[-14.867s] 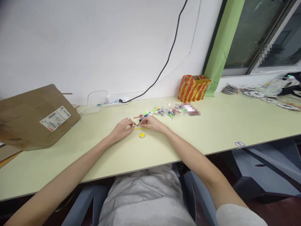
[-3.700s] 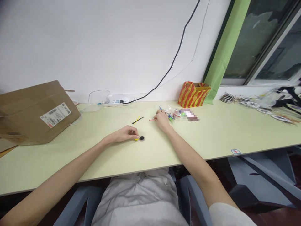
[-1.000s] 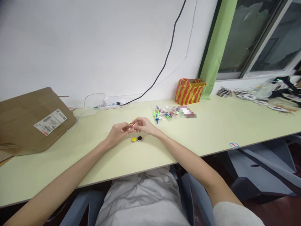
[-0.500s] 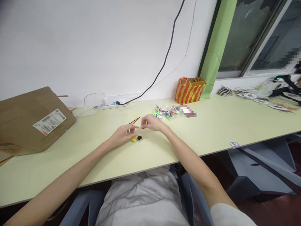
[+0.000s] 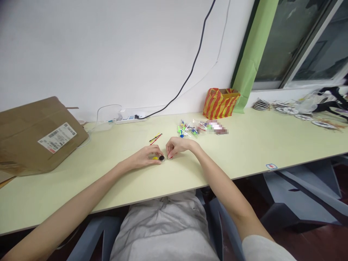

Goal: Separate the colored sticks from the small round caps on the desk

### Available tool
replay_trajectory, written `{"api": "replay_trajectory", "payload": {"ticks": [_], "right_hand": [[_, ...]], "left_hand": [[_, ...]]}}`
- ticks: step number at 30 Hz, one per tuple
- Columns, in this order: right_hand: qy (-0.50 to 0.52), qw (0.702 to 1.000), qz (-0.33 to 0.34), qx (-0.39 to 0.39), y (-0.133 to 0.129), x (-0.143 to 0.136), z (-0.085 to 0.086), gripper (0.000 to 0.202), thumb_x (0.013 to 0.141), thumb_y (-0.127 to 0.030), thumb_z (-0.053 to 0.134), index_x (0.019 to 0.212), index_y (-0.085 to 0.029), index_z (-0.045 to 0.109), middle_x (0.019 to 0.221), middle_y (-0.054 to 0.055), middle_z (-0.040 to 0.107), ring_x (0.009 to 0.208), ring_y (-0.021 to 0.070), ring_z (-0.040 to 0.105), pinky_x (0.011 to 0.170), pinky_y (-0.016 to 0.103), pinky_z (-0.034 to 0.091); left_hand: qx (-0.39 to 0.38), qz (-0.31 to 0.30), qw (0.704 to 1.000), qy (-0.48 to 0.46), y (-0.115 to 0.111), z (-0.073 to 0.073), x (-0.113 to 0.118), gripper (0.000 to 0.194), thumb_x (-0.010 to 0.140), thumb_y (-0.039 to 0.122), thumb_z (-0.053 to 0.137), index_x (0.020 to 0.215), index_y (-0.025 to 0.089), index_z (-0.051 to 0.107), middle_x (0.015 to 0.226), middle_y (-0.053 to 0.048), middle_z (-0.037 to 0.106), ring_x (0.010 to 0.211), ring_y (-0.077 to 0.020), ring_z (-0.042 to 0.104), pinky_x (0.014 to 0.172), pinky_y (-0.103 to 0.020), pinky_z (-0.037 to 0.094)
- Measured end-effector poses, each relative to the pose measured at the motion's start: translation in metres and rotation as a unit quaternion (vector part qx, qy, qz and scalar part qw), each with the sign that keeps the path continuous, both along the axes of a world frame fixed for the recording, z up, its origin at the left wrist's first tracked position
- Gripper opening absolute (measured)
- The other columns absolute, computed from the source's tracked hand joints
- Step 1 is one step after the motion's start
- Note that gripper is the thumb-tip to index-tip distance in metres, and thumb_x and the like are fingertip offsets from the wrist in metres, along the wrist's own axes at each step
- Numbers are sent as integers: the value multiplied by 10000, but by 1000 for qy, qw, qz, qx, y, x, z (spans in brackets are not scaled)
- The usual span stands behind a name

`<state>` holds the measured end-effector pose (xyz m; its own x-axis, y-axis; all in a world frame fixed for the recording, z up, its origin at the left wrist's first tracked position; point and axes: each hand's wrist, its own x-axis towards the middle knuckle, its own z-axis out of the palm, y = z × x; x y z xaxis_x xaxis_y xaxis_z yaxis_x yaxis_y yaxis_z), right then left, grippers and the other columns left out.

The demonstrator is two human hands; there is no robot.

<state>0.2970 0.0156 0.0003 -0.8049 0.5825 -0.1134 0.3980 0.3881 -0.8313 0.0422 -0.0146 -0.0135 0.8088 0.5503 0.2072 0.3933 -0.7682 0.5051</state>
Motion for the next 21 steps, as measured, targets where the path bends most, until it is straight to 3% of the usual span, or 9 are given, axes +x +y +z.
{"api": "replay_trajectory", "payload": {"ticks": [5,8,10,12,14,17,21], "right_hand": [[26,999,32,-8,-3,-3,4,247,731,-324,789,889,-135,784,850,84,783,698,157,668,583,220,448],[42,998,-1,53,6,1,-1,201,803,-313,722,885,-136,770,781,62,766,618,136,608,575,235,437],[47,980,-120,154,18,7,-8,149,840,-237,665,891,-135,760,785,58,756,627,142,598,633,259,469],[39,921,-279,269,30,13,-19,214,840,-104,584,969,-132,753,917,87,762,774,180,650,776,306,506],[14,864,-366,346,41,18,-31,392,803,9,514,1102,-123,731,1117,133,735,1010,227,659,949,360,484],[-43,863,-335,375,49,19,-44,500,776,65,490,1195,-107,703,1288,183,665,1228,268,589,1084,389,412],[-84,877,-298,368,50,11,-48,456,792,60,480,1133,-113,728,1243,184,676,1214,271,592,1077,380,419]], "left_hand": [[-24,-4,1000,-18,-2,3,1,255,888,439,692,1054,253,742,955,-43,663,858,-188,624,824,-314,472],[-26,4,999,-24,-2,4,2,267,878,457,697,1035,246,749,943,-44,668,848,-187,619,796,-303,474],[-23,5,999,-24,-2,3,2,293,874,478,699,1033,236,747,957,-52,673,850,-187,619,788,-300,477],[-15,5,1000,-22,-1,2,1,306,872,488,701,1028,229,744,955,-55,669,842,-183,616,786,-298,477],[-10,7,1000,-18,0,2,1,310,871,486,705,1042,228,738,938,-49,660,831,-178,611,786,-296,475],[-12,13,1000,-14,-1,3,0,325,872,487,704,1067,229,731,929,-41,651,830,-176,606,791,-295,476],[-19,16,999,-24,-5,5,0,364,889,527,667,1072,220,734,923,-51,661,820,-182,607,776,-300,478]]}}
